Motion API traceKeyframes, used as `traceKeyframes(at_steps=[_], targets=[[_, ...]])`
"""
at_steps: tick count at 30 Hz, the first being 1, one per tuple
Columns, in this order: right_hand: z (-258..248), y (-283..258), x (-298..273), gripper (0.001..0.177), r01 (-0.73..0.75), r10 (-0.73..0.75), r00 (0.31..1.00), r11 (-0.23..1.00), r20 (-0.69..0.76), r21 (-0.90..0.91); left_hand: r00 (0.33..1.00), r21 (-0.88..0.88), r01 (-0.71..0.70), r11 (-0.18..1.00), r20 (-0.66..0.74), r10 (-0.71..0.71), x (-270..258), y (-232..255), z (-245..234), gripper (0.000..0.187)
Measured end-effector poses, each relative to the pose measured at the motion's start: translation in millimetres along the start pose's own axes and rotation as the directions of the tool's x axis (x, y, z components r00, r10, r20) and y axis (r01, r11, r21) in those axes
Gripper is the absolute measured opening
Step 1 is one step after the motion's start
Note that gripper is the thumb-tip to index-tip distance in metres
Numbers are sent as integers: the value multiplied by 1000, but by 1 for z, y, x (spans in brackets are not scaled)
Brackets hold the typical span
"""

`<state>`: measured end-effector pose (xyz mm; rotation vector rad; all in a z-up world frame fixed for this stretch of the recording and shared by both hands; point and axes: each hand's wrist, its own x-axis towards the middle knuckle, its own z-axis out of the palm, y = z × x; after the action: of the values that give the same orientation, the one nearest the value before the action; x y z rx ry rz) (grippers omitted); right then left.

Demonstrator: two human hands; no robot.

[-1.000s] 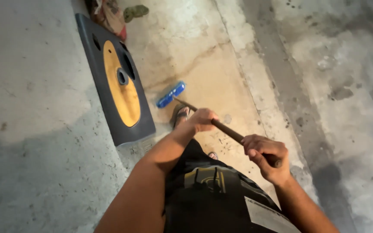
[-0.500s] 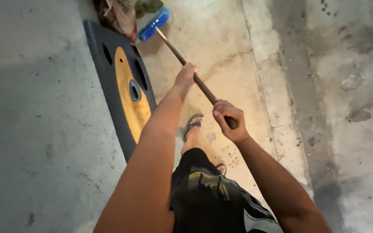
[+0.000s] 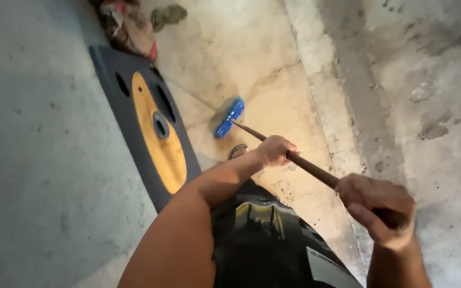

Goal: The person sweeps a concrete floor with a blue broom, moving back and forth across the area and around a yellow-and-black step platform. The person continues sweeping toward the doorway, gathering debris into a loose pile near the exit.

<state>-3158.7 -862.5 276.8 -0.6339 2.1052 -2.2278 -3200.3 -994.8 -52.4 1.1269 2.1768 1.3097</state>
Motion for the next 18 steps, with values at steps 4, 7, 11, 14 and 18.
traceKeyframes(at_steps=[4,7,11,14,18], targets=[[-12,35,-7,25,188,-211,971,964,-114,-186,993,105,-104,989,74,96,34,-21,-41,21],[-7,85,14,31,277,-346,929,887,-133,-370,999,191,-1,982,53,-9,62,-85,-78,18],[15,187,34,29,207,-234,941,970,-243,-129,953,269,288,919,-170,-249,73,-170,-105,9],[23,212,44,28,139,-163,955,984,-248,-111,906,259,393,882,-273,-324,66,-208,-97,26],[16,175,24,21,-67,20,967,982,-254,-178,953,495,295,818,-216,-212,62,-176,-68,10]])
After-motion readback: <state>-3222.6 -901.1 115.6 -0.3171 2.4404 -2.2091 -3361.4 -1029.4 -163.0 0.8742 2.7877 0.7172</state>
